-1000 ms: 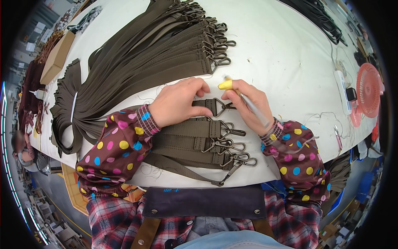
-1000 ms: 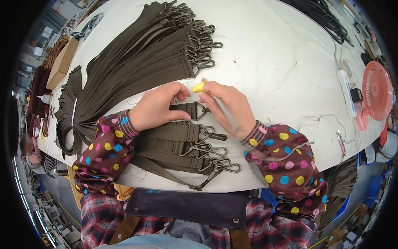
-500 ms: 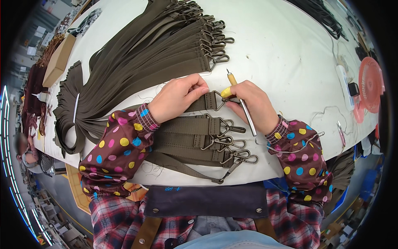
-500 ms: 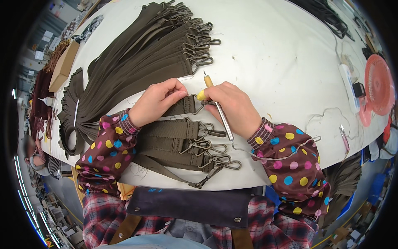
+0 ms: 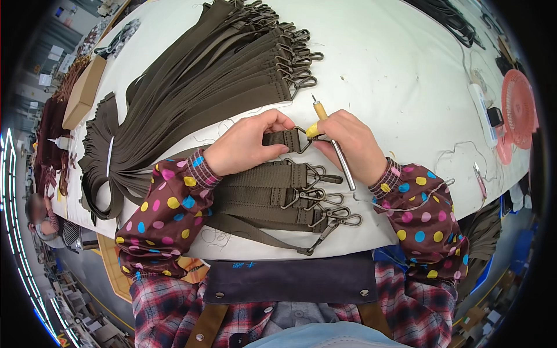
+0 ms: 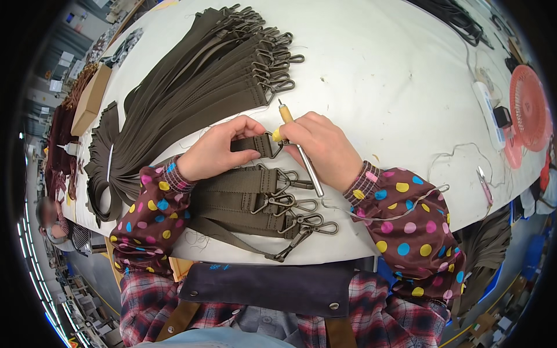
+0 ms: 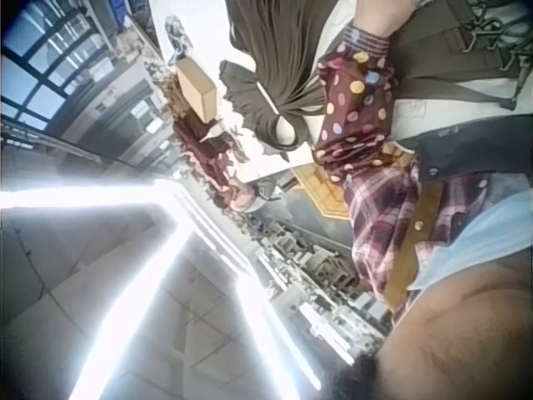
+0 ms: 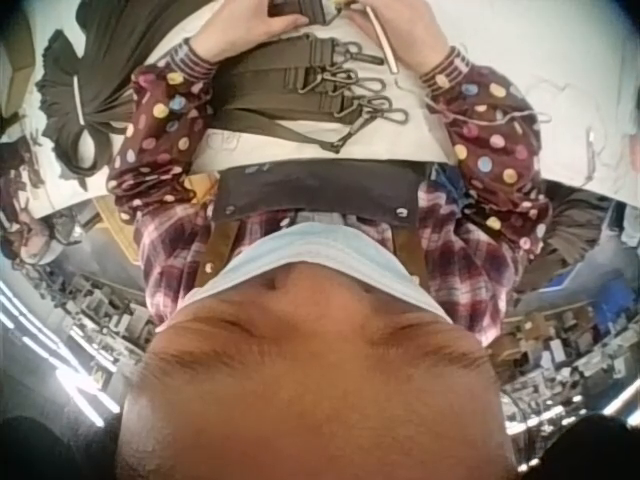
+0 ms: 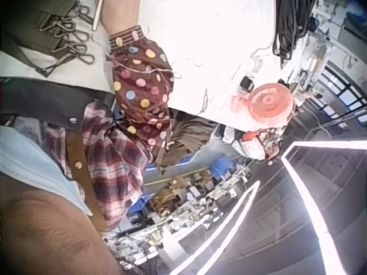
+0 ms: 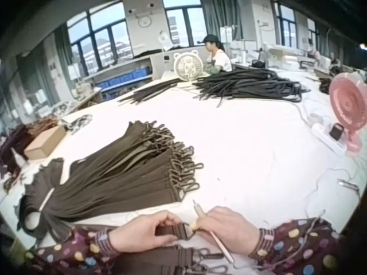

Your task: Using a heated tool to finish or mark the ends and hardware attachment points of leather straps.

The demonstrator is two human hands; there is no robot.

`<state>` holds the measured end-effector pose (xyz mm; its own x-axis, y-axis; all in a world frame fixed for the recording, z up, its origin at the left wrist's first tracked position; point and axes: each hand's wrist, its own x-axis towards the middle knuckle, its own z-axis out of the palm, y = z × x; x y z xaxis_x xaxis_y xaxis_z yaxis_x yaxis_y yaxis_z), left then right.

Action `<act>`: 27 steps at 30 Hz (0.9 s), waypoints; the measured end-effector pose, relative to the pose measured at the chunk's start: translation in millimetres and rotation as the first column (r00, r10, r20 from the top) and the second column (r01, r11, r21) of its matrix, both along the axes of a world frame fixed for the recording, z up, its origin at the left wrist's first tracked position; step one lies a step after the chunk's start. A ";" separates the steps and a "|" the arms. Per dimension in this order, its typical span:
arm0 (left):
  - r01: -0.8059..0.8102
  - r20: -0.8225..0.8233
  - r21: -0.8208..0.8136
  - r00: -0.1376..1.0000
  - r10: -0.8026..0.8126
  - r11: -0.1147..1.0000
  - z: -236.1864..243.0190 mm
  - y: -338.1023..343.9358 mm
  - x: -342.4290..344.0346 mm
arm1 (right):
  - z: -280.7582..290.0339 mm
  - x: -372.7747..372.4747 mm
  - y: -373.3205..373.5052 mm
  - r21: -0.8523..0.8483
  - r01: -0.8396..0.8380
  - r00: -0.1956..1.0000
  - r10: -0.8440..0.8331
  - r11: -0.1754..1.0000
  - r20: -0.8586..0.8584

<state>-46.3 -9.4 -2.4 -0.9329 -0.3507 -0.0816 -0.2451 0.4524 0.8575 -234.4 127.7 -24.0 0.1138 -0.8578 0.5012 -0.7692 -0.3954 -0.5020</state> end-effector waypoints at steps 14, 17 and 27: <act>0.339 0.081 -0.060 0.939 -0.334 0.939 38.8 23.7 33.4 | 25.3 -4.5 9.7 0.310 -0.148 0.892 -0.009 0.939 0.452; 0.028 -0.020 -0.580 0.999 -0.048 0.814 41.3 6.2 17.7 | 14.4 -6.0 6.5 0.222 0.004 0.933 -0.083 0.975 0.349; 0.005 0.081 -0.586 0.995 0.052 0.810 12.6 -11.0 -2.9 | 9.5 -4.8 2.9 0.123 0.154 0.930 -0.186 0.980 0.316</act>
<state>-49.2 -20.4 10.2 -0.9226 -0.3803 0.0645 -0.3237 0.8544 0.4065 -239.2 130.6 -14.5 -0.1931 -0.8952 0.4016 -0.6095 -0.2113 -0.7641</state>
